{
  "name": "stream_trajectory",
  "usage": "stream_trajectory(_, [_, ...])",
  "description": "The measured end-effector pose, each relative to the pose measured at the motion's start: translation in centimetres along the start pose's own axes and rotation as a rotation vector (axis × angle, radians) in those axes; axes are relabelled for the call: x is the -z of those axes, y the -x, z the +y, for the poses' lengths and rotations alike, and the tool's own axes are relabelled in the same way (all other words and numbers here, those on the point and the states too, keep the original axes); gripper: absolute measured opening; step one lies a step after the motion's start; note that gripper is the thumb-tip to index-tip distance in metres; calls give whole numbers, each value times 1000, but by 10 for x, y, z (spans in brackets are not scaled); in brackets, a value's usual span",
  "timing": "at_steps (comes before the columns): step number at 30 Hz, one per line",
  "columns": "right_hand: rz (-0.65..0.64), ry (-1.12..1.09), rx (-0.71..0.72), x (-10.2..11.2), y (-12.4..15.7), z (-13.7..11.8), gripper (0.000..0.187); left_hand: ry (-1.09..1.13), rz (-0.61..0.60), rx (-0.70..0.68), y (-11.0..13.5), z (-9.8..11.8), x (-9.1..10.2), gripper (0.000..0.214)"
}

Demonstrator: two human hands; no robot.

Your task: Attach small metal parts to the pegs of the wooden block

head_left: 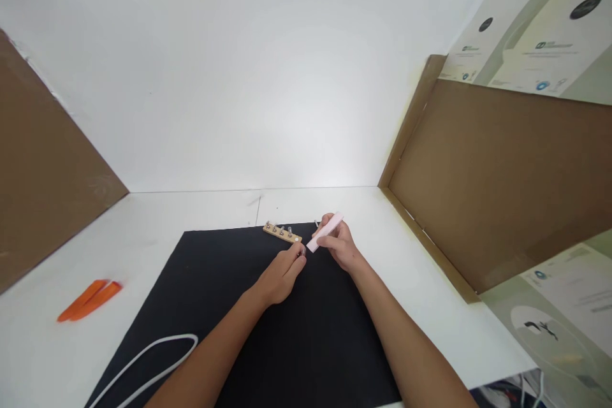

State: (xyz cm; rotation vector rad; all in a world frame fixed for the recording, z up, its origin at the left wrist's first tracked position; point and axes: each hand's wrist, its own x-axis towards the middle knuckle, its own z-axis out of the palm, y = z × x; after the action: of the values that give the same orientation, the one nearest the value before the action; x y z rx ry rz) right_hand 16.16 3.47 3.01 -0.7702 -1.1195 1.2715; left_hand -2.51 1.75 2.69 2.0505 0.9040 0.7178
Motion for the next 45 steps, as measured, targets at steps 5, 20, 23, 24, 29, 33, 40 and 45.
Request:
stream_trajectory(5, [240,62,94,-4,-4,-1,37,-17,1,-13,0,0,0,22])
stream_trajectory(20, [76,37,43,-3,0,0,38,3,-7,-19,1,0,0,22])
stream_trajectory(23, [109,59,46,-5,0,-1,39,16,-1,-31,1,0,0,21])
stream_trajectory(24, [122,69,50,-5,-1,-2,39,18,0,-30,1,0,0,21])
stream_trajectory(29, [135,58,47,-1,-2,1,37,4,-5,-2,1,1,1,21])
stream_trajectory(33, [58,26,33,1,-1,4,37,-5,6,-4,1,0,0,21])
stream_trajectory(40, [158,104,67,-4,-2,1,37,-23,-1,-31,1,1,0,20])
stream_trajectory(45, [184,90,85,0,-4,0,35,-49,4,-35,2,0,-1,20])
